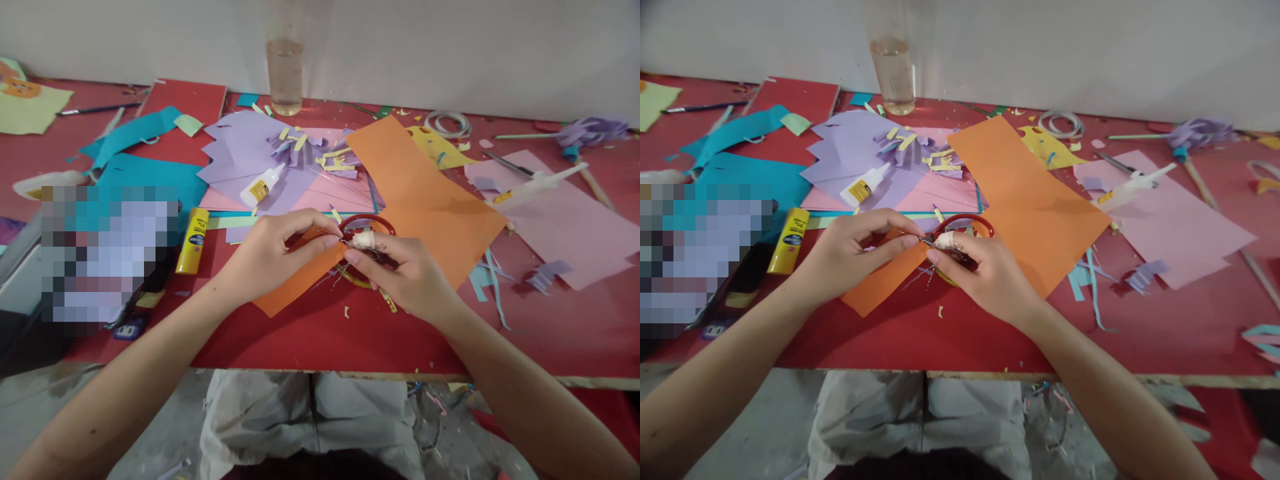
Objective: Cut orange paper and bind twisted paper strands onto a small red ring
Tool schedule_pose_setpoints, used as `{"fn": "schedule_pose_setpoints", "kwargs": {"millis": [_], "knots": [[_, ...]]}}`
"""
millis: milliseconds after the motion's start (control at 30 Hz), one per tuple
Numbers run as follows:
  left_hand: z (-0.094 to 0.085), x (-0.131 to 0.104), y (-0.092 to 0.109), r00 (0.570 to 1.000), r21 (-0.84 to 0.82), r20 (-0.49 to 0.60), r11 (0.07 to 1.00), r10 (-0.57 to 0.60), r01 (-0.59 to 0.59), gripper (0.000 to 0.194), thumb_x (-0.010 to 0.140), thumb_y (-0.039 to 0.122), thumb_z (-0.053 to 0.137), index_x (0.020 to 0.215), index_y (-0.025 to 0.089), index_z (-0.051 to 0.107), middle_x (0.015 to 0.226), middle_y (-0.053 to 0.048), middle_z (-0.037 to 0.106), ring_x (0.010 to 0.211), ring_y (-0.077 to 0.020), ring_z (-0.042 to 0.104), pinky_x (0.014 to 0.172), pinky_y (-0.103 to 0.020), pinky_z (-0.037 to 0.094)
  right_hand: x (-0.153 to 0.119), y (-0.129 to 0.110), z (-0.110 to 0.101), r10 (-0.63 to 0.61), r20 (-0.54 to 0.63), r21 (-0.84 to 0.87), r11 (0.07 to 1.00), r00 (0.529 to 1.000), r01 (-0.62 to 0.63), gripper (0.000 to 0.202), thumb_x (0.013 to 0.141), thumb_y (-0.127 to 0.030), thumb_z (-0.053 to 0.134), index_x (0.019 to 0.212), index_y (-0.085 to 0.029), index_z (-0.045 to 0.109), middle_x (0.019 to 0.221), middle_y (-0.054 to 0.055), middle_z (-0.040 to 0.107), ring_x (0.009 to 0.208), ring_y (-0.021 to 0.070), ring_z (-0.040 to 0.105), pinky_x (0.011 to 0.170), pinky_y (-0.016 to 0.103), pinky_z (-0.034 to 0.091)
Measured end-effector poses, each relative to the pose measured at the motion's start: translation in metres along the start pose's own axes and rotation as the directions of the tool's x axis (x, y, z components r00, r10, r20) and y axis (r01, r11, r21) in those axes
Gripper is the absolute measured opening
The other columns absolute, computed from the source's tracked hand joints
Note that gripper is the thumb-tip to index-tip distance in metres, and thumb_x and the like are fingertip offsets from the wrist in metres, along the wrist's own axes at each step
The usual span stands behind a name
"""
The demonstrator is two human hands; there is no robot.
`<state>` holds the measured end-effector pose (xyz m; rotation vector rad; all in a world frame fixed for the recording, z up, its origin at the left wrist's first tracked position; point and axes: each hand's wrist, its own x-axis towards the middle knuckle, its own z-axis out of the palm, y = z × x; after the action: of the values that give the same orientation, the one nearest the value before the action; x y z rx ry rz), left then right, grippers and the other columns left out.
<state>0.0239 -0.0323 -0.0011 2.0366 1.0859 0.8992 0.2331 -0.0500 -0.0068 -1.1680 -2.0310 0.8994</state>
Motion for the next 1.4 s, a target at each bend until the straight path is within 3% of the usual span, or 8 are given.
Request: {"fn": "schedule_pose_setpoints", "kwargs": {"millis": [1400], "knots": [[0.0001, 0.0005, -0.0003, 1.000, 0.005, -0.013, 1.000, 0.015, -0.015, 0.010, 0.091, 0.025, 0.062, 0.095, 0.022, 0.071, 0.087, 0.002, 0.072, 0.066, -0.0081, 0.058, 0.061, -0.020, 0.044, 0.0005, -0.0004, 0.0004, 0.010, 0.008, 0.008, 1.000, 1.000, -0.010, 0.025, 0.095, -0.032, 0.055, 0.073, -0.019, 0.056, 0.055, -0.005, 0.048, 0.054, 0.0100, 0.048, 0.057, 0.024, 0.038]]}}
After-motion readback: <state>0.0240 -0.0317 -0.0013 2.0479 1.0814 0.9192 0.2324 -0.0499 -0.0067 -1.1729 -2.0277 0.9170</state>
